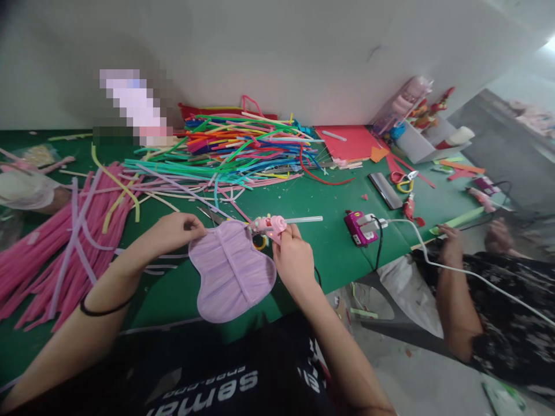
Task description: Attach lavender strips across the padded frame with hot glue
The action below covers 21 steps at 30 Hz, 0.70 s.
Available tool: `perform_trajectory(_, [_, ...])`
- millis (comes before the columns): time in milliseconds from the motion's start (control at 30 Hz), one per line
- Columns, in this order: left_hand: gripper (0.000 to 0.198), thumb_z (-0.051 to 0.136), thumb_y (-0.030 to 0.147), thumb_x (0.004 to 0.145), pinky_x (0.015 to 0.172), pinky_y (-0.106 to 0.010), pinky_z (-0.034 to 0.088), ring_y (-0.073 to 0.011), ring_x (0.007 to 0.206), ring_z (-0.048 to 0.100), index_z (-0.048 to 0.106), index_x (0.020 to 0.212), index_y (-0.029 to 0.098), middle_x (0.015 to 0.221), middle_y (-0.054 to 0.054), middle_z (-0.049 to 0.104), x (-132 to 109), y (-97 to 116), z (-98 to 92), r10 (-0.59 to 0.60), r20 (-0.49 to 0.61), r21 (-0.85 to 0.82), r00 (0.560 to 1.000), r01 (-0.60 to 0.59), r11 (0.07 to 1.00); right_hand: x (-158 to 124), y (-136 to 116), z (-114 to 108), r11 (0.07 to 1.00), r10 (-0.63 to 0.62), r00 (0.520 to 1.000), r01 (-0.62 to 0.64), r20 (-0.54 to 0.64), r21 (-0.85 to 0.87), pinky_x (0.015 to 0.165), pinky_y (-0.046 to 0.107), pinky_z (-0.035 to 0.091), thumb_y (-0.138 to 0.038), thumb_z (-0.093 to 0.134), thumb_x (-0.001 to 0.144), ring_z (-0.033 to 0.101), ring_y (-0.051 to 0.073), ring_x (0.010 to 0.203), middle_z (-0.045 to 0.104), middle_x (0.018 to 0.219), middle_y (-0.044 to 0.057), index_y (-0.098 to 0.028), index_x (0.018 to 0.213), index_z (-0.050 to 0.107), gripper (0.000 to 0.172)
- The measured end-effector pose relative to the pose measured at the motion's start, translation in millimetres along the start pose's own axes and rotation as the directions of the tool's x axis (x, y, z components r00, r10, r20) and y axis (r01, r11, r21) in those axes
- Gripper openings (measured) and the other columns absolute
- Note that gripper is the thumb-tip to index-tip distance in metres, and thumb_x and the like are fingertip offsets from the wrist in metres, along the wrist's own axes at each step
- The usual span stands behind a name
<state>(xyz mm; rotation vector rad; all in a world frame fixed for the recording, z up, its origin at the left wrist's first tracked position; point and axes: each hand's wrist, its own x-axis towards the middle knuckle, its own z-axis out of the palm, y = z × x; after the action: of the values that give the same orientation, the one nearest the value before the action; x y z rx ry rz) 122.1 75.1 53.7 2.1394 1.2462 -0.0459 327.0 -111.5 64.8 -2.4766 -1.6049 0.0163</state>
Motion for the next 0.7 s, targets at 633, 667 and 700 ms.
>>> perform_trajectory(633, [0.020, 0.058, 0.040, 0.068, 0.067, -0.031, 0.045, -0.0260, 0.078, 0.069, 0.068, 0.068, 0.023, 0.078, -0.005, 0.075, 2, -4, -0.5, 0.001, 0.030, 0.013, 1.000, -0.001, 1.000, -12, 1, -8, 1.000, 0.001, 1.000, -0.001, -0.006, 0.004, 0.062, 0.029, 0.046, -0.015, 0.052, 0.090, 0.068, 0.020, 0.079, 0.068, 0.111, 0.012, -0.013, 0.104, 0.066, 0.020])
perform_trajectory(667, [0.021, 0.057, 0.040, 0.068, 0.067, -0.031, 0.045, -0.0259, 0.078, 0.069, 0.068, 0.068, 0.023, 0.079, -0.005, 0.075, 2, -4, -0.7, 0.001, 0.035, 0.018, 0.999, -0.001, 1.000, -12, 1, -9, 1.000, 0.004, 1.000, -0.004, 0.000, -0.006, 0.062, 0.029, 0.045, -0.016, 0.052, 0.090, 0.068, 0.020, 0.079, 0.069, 0.109, 0.011, -0.013, 0.103, 0.066, 0.019])
perform_trajectory(700, [0.021, 0.057, 0.041, 0.068, 0.067, -0.031, 0.045, -0.0258, 0.079, 0.069, 0.068, 0.068, 0.022, 0.080, -0.005, 0.075, 2, -3, -0.9, -0.001, 0.040, 0.025, 0.999, 0.000, 1.000, -12, 0, -10, 1.000, 0.011, 1.000, -0.011, 0.009, -0.018, 0.061, 0.029, 0.044, -0.017, 0.052, 0.090, 0.068, 0.020, 0.078, 0.069, 0.108, 0.011, -0.013, 0.102, 0.066, 0.019])
